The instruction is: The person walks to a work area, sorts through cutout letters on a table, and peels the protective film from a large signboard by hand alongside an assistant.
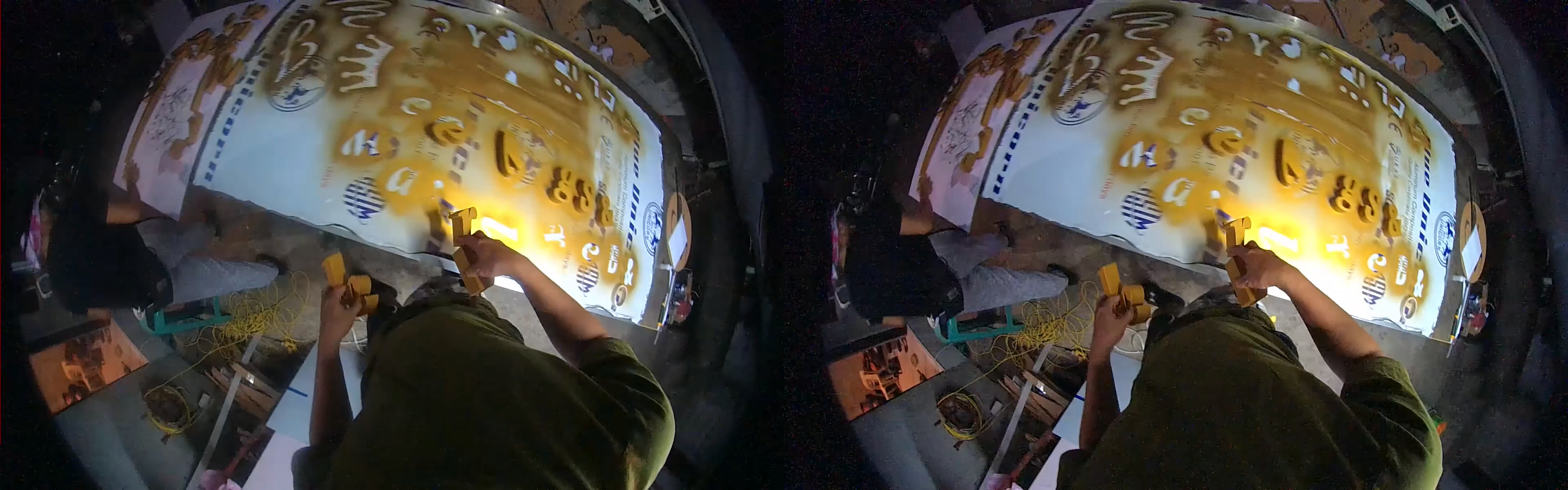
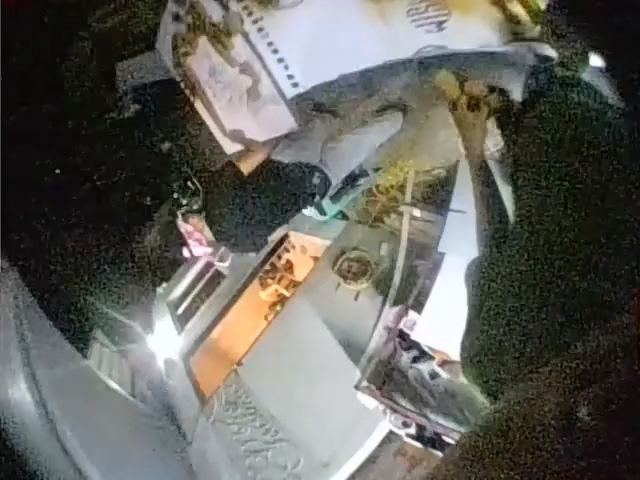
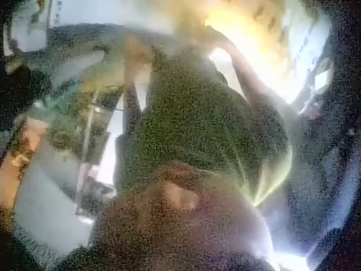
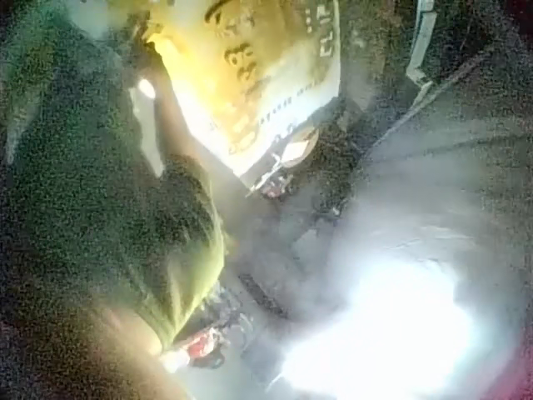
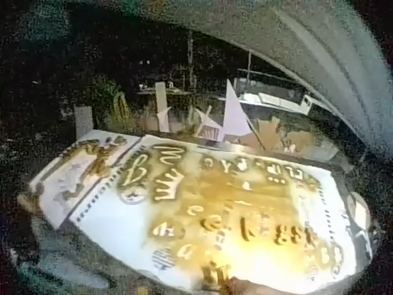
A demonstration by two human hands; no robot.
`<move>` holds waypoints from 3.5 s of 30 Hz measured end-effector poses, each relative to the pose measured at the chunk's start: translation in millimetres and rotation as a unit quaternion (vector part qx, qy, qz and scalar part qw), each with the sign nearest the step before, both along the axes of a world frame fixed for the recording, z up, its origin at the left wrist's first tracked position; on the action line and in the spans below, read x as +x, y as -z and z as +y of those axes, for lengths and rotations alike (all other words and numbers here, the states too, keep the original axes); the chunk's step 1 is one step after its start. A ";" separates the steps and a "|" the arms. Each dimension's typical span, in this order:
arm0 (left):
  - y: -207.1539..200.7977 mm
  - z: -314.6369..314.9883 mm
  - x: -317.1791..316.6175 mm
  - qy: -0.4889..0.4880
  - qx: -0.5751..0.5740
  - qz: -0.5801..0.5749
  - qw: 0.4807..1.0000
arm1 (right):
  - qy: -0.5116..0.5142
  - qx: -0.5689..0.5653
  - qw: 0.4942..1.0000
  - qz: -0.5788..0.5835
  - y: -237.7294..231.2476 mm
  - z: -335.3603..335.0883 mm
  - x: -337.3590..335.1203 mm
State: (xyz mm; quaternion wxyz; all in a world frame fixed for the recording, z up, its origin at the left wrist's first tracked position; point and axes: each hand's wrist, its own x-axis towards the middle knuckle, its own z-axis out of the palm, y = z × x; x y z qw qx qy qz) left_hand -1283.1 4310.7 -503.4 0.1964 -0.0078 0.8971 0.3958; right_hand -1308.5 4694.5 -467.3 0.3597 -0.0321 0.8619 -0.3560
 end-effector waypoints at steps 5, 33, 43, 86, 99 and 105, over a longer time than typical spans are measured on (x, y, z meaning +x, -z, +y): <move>4.6 -104.2 5.3 -0.056 0.004 -0.032 0.998 | -0.096 0.069 0.993 -0.021 -3.7 -102.5 -40.3; 22.6 -403.2 -239.5 -0.285 0.207 -0.001 0.936 | -0.162 -0.013 0.981 0.106 -14.0 -411.8 -369.4; 9.9 -500.3 -416.4 -0.152 -0.128 0.040 0.979 | -0.185 0.042 0.969 0.160 -9.3 -569.5 -528.6; 4.5 -575.2 -620.0 0.019 -0.194 0.265 0.944 | 0.034 0.127 0.920 0.370 56.6 -720.2 -599.0; -36.9 -339.0 -526.4 0.323 0.021 0.250 0.913 | 0.393 0.137 0.893 0.171 54.9 -531.7 -263.7; -13.2 -242.8 -412.5 0.358 0.076 0.125 0.922 | 0.507 0.159 0.837 0.129 47.1 -451.1 -115.2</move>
